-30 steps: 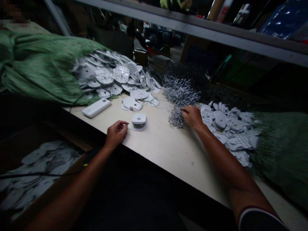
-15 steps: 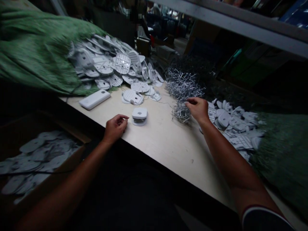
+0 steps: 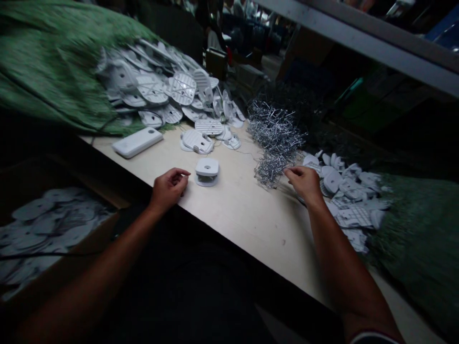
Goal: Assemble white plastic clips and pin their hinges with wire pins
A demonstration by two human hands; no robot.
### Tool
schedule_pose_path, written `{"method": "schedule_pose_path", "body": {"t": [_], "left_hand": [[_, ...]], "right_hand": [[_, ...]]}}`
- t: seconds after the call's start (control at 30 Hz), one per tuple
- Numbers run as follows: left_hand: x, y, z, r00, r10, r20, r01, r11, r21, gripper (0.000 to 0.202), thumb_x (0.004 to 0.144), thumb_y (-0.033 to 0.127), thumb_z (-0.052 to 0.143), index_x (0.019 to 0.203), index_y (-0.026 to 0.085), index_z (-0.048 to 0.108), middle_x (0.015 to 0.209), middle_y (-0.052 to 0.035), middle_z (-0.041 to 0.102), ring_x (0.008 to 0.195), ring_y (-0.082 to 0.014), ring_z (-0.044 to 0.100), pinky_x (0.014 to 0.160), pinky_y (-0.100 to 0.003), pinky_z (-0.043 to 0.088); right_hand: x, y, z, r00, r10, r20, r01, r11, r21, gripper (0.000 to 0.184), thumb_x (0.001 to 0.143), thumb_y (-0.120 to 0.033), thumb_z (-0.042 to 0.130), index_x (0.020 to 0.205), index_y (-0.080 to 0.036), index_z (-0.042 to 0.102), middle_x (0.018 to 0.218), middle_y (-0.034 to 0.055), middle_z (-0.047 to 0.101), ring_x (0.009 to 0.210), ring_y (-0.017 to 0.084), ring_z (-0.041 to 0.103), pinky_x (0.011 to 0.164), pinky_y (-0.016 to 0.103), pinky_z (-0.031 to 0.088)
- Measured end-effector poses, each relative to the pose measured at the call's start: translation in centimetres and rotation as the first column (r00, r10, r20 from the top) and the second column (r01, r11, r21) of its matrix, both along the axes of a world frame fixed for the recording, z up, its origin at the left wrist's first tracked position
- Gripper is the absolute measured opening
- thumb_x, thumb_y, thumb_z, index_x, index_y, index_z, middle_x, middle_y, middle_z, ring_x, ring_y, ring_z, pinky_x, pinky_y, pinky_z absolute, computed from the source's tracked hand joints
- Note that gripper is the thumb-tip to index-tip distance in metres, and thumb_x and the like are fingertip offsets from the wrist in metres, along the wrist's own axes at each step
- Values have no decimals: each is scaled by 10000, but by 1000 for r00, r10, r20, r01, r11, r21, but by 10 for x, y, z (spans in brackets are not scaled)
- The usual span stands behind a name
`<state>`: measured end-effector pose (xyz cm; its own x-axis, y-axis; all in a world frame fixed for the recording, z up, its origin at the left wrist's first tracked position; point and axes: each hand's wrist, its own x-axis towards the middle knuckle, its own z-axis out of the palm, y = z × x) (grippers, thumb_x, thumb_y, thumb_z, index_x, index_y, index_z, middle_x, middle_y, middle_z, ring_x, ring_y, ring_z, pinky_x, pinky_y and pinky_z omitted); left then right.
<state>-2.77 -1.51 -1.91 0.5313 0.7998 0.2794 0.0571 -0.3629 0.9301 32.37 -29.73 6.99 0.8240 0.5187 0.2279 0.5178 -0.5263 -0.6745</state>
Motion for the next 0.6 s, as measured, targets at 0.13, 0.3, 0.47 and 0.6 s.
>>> {"method": "schedule_pose_path", "body": {"t": [0.13, 0.3, 0.47, 0.6], "left_hand": [[0, 1, -1, 1000, 2, -9, -2, 1000, 17, 193, 897, 323, 686, 1013, 187, 760, 681, 15, 604, 541, -122, 542, 516, -231, 409], [0, 1, 1, 1000, 3, -12, -2, 1000, 11, 213, 898, 345, 690, 1015, 181, 760, 684, 15, 607, 550, -120, 541, 522, -227, 409], [0, 1, 1, 1000, 4, -17, -4, 1000, 31, 194, 891, 324, 688, 1003, 183, 759, 674, 20, 599, 545, -119, 542, 514, -224, 405], [-1, 1, 1, 999, -34, 7, 34, 999, -26, 196, 900, 328, 692, 1018, 181, 745, 653, 32, 584, 500, -118, 539, 487, -234, 404]], "right_hand": [[-7, -11, -11, 1000, -25, 8, 26, 998, -59, 342, 736, -494, 799, 877, -188, 854, 854, 92, 815, 778, 273, 750, 673, 342, 552], [-13, 1, -27, 995, -67, -79, 62, 997, -53, 250, 702, -429, 792, 720, -180, 792, 637, 64, 738, 620, 228, 684, 580, 309, 483], [-35, 44, -38, 972, -14, -234, 34, 996, 81, 289, 769, -472, 762, 710, -191, 734, 513, 2, 637, 461, 174, 615, 451, 255, 434], [-39, 59, -29, 953, 12, -304, 53, 977, 206, 252, 747, -412, 836, 754, -175, 752, 605, 9, 691, 500, 142, 639, 480, 224, 509]]}}
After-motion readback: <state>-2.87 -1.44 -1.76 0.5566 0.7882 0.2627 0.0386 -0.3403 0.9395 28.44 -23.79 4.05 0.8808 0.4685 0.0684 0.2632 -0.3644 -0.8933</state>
